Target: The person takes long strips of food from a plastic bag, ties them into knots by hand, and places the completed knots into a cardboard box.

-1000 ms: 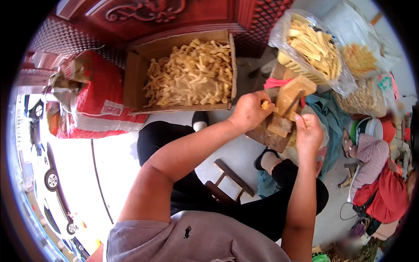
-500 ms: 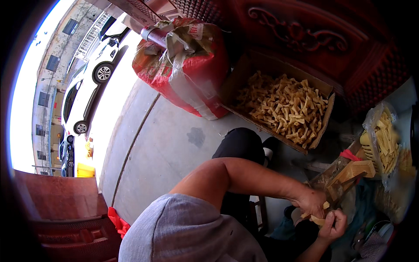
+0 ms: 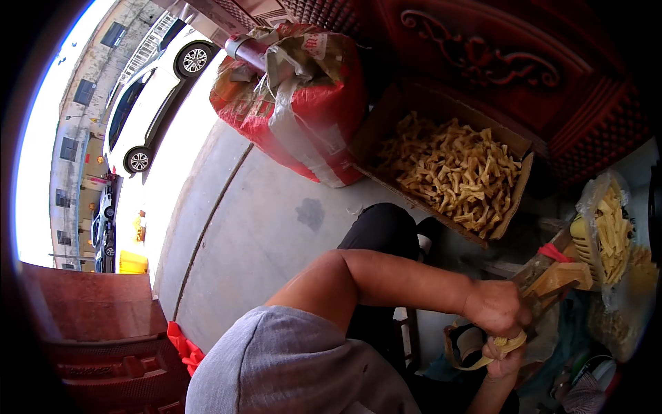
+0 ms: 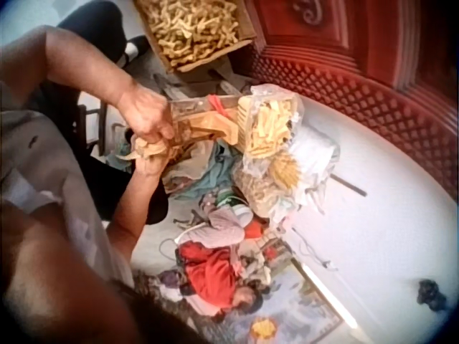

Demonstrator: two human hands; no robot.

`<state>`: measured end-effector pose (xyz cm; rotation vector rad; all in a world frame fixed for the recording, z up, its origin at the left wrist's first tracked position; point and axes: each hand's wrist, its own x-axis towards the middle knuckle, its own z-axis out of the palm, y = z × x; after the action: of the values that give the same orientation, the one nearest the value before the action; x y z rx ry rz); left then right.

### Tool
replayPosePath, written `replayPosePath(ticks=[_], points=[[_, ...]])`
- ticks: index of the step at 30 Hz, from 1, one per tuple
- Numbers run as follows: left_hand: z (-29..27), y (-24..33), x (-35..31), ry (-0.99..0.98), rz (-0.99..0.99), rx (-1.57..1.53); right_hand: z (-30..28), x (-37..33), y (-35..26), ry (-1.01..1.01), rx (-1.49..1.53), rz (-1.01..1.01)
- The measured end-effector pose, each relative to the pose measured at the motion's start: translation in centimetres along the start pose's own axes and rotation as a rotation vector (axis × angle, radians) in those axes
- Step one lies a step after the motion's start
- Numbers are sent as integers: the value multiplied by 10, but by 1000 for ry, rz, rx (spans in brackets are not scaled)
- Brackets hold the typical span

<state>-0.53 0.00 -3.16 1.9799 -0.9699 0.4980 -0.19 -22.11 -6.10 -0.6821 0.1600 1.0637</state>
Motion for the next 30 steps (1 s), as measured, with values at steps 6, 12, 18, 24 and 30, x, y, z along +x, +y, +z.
replayPosePath(ticks=[6, 12, 18, 24, 30], points=[[-12, 11, 14, 110, -252, 150, 42, 14, -10, 319, -348, -479], [-16, 8, 15, -143, -604, -81, 65, 12, -18, 389, -1029, -545], [-15, 12, 24, -238, -517, -77, 56, 14, -16, 448, -1430, -528], [-40, 7, 36, 193, -778, -633, 56, -2, -28, 127, -582, -159], [-37, 4, 33, 32, -1014, -757, 57, 2, -32, 139, -360, -83]])
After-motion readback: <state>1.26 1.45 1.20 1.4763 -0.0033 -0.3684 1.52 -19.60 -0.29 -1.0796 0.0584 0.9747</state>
